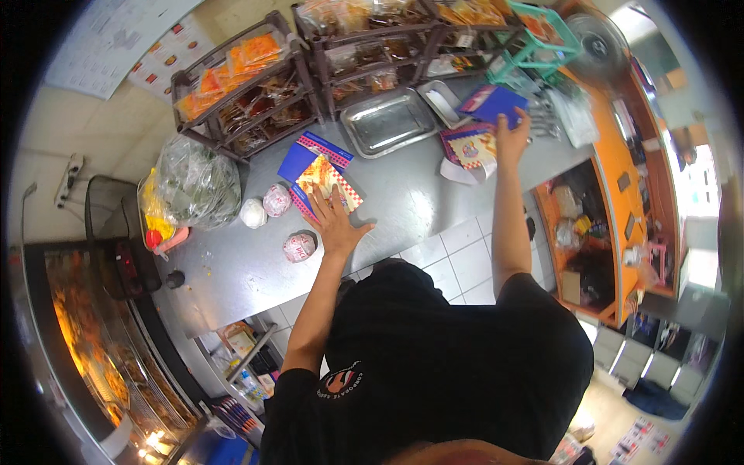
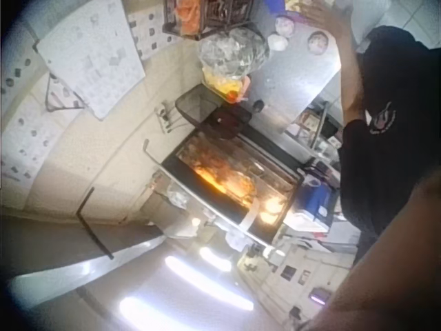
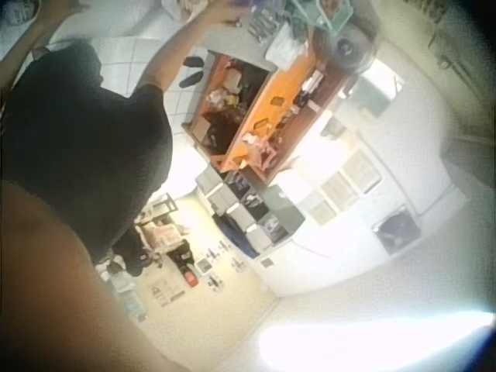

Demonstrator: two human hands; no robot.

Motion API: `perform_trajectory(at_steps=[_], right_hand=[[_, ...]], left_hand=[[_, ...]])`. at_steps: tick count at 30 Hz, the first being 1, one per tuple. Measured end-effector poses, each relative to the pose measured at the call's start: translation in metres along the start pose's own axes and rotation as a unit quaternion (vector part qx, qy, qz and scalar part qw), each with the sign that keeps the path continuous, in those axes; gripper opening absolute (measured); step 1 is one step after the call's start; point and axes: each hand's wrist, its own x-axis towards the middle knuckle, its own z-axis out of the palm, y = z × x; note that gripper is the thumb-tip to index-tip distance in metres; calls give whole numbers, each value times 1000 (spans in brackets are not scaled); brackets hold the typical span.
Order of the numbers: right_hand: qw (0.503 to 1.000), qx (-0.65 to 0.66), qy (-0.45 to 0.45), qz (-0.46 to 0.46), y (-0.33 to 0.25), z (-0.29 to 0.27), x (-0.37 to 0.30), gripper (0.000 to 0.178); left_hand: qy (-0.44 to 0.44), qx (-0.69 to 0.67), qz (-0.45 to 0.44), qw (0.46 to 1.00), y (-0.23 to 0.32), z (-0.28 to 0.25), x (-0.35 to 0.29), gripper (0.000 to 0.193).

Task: The person assembles food orders by placing rice and meat into paper wrappers, adding condiments, and folding the wrappers. The person handles multiple items including rice, meat, and condiments, and uses a paper wrapper to package the food.

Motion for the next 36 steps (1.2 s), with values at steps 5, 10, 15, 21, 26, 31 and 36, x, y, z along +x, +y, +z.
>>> perform_trajectory(at_steps=[5, 10, 15, 21, 26, 31, 36], right_hand=[[982, -165, -87, 29, -2, 39, 32, 77], [961, -198, -72, -179, -47, 69, -51, 82], [788, 171, -525, 271, -162, 101, -224, 87], [638, 312, -571, 411, -242, 109, -316, 97], [711, 328, -583, 218, -299, 100, -371, 89], [732, 326, -595, 61, -328, 105, -413, 93], [757, 250, -569, -201, -331, 103, -415, 77]], left_hand=[[45, -8, -70, 996, -45, 57, 0, 111], [144, -99, -11, 985, -51, 27, -2, 75], [164, -389, 11, 906, -55, -13, -14, 44], [45, -624, -31, 780, -56, -65, -72, 53], [124, -664, -20, 737, -55, -99, -113, 74], [251, -638, -137, 715, -81, -97, -149, 48], [463, -679, -278, 497, -114, -139, -154, 54]])
